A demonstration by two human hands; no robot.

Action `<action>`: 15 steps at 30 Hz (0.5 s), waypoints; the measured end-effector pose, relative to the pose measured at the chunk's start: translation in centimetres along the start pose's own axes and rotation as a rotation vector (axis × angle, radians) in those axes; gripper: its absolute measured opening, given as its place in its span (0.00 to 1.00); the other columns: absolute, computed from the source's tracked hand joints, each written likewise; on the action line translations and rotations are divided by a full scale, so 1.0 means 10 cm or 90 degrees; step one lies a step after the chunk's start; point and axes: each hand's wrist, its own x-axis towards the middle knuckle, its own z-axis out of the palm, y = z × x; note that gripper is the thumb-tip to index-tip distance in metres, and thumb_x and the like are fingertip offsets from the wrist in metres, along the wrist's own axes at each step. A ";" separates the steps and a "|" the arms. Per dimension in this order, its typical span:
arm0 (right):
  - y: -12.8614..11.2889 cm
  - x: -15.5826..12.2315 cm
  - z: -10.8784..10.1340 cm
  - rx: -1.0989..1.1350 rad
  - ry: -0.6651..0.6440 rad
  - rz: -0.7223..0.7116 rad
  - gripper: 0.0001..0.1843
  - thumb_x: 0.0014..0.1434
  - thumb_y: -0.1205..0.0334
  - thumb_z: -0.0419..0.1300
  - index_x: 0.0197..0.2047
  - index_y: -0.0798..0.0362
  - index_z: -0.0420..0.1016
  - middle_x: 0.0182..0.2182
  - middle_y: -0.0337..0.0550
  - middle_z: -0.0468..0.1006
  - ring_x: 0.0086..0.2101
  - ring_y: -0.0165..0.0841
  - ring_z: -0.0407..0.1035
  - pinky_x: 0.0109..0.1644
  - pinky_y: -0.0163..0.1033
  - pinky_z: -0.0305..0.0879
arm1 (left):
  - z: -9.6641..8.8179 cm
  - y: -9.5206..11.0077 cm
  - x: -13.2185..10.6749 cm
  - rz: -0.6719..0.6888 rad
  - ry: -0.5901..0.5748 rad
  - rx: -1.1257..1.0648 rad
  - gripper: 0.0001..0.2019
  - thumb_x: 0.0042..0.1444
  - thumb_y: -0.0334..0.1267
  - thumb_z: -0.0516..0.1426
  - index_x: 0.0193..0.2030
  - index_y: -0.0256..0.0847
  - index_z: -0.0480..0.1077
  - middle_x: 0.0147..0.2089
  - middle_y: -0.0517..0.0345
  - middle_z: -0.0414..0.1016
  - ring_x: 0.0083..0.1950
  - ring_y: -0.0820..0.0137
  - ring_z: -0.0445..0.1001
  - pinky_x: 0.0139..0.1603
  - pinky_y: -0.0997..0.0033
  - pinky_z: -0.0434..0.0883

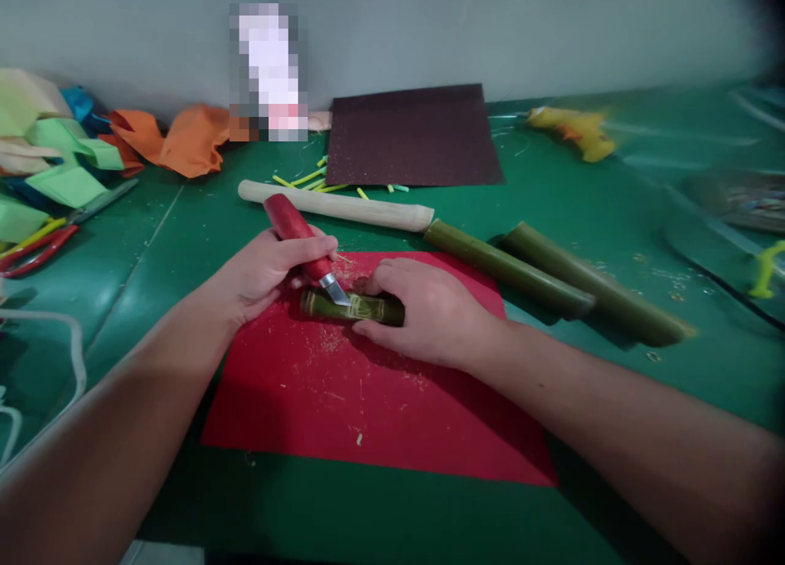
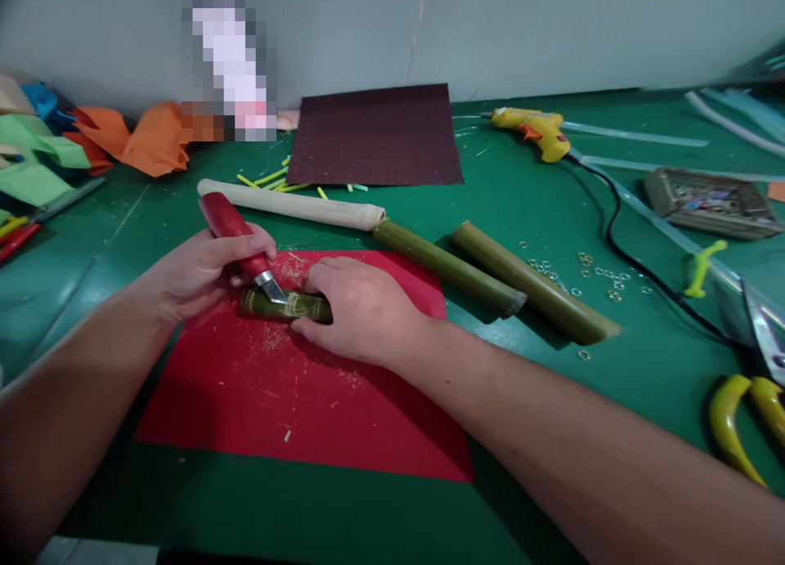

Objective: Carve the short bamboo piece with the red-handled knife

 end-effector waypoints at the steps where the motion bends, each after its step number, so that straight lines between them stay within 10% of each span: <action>1: 0.00 0.00 0.00 -0.002 -0.003 0.002 0.15 0.56 0.51 0.65 0.40 0.54 0.77 0.40 0.48 0.81 0.40 0.42 0.73 0.41 0.42 0.64 | -0.02 0.00 0.00 -0.005 -0.001 0.006 0.12 0.43 0.44 0.69 0.24 0.38 0.76 0.20 0.59 0.68 0.19 0.80 0.57 0.18 0.77 0.53; 15: 0.02 -0.02 0.01 -0.014 0.015 -0.019 0.15 0.57 0.51 0.65 0.39 0.53 0.75 0.35 0.44 0.79 0.35 0.36 0.69 0.37 0.39 0.60 | -0.08 -0.02 0.02 -0.021 -0.022 0.035 0.10 0.44 0.43 0.69 0.25 0.39 0.78 0.21 0.58 0.71 0.19 0.79 0.59 0.19 0.75 0.57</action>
